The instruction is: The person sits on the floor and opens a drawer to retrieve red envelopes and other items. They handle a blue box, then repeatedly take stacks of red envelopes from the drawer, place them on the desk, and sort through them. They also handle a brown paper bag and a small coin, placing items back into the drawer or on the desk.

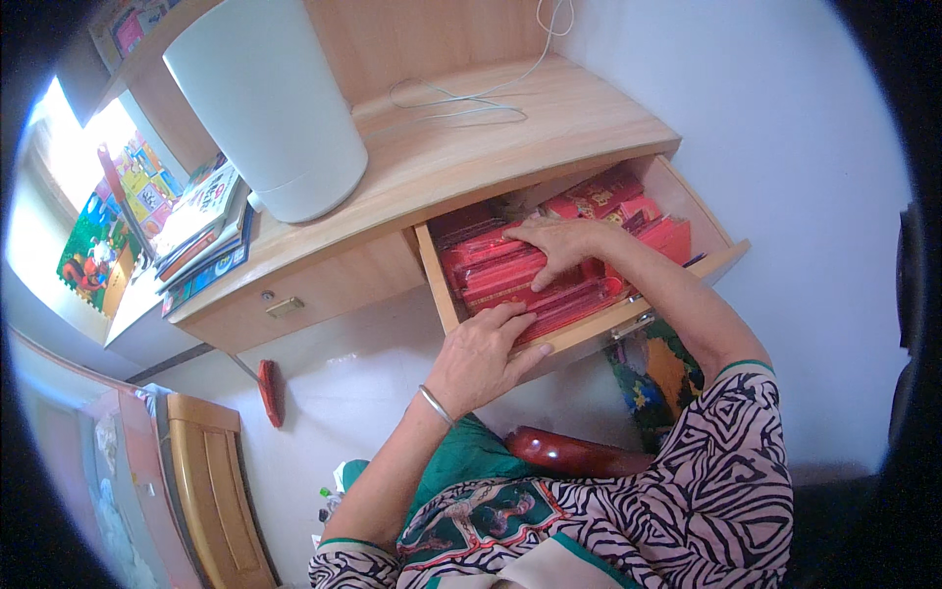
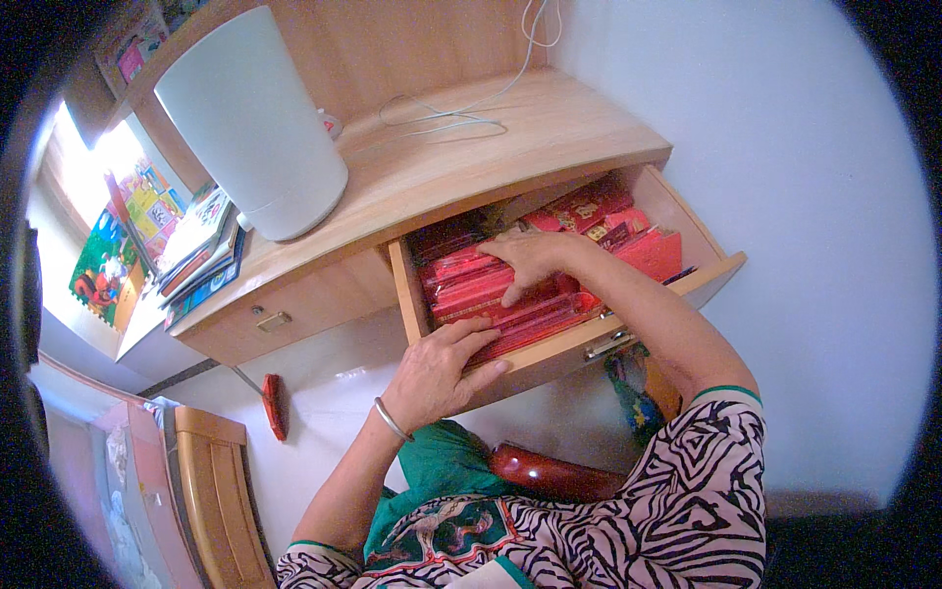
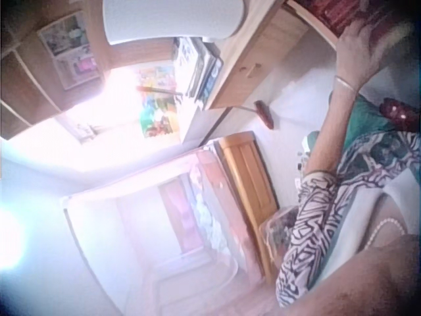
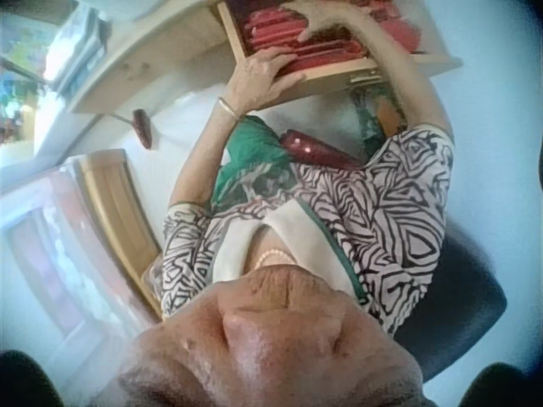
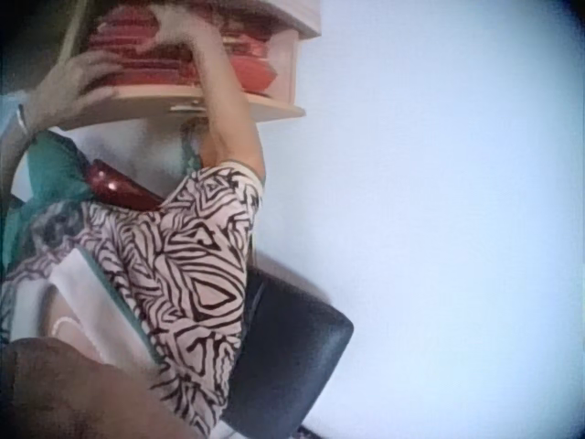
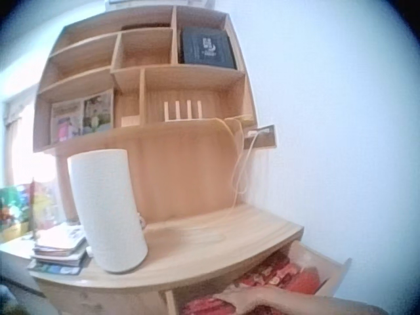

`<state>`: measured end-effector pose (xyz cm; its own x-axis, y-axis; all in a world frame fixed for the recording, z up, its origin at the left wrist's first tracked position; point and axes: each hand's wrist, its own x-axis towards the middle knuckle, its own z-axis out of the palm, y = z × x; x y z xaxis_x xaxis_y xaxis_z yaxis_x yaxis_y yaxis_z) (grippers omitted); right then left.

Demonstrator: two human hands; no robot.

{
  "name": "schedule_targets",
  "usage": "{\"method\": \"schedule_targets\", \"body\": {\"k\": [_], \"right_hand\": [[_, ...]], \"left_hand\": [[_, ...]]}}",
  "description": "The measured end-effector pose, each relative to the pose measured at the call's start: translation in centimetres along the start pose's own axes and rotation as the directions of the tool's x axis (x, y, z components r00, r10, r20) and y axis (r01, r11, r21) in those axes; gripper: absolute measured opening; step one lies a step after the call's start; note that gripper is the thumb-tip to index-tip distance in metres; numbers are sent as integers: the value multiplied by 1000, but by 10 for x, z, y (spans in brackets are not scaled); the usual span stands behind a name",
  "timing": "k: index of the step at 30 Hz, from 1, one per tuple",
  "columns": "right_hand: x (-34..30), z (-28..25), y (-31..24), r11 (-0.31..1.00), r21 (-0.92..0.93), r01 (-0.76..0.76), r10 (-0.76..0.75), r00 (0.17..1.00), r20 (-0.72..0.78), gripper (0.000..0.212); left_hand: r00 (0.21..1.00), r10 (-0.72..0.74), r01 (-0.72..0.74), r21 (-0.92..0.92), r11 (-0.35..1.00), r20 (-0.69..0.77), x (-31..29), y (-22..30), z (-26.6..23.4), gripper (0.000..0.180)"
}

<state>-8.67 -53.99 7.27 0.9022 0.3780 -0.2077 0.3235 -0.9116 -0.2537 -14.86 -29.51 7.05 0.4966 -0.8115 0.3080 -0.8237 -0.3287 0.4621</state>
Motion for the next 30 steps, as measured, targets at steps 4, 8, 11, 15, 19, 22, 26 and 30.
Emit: {"method": "schedule_targets", "body": {"k": [4, 8, 11, 15, 19, 22, 26, 30], "right_hand": [[-2, -5, -14, 1000, -10, 16, -15, 995, 97, 89], [-8, 5, -29, 997, -19, 79, -78, 996, 33, 69], [-9, 11, -33, 997, -45, 59, -60, 998, -15, 60], [-21, 3, -28, 998, -15, 58, -60, 967, -249, 59], [-43, -31, -13, 896, 425, 129, 142, 823, -550, 54], [-52, -48, -9, 651, 663, 369, 302, 676, -672, 52], [-39, -76, 0, 99, 829, 550, 470, 709, -526, 42], [8, -90, 14, -340, 806, 484, 408, 848, -337, 38]], "left_hand": [[1000, -1, 1, -14, 1000, -16, -3, 2, -2, 43], [999, 28, -29, -26, 999, -37, -6, -4, -2, 42], [999, 34, -34, -23, 999, -30, -6, -6, 0, 41], [998, 36, -36, -7, 999, -45, -6, -5, 0, 41], [1000, -3, 3, 3, 1000, -22, -4, -5, -1, 41], [1000, 3, -3, 16, 1000, 1, -3, -7, -1, 42], [1000, 14, -14, -7, 1000, -17, -6, -6, -1, 42], [1000, 19, -19, 0, 1000, -15, -8, -3, -2, 42]]}}
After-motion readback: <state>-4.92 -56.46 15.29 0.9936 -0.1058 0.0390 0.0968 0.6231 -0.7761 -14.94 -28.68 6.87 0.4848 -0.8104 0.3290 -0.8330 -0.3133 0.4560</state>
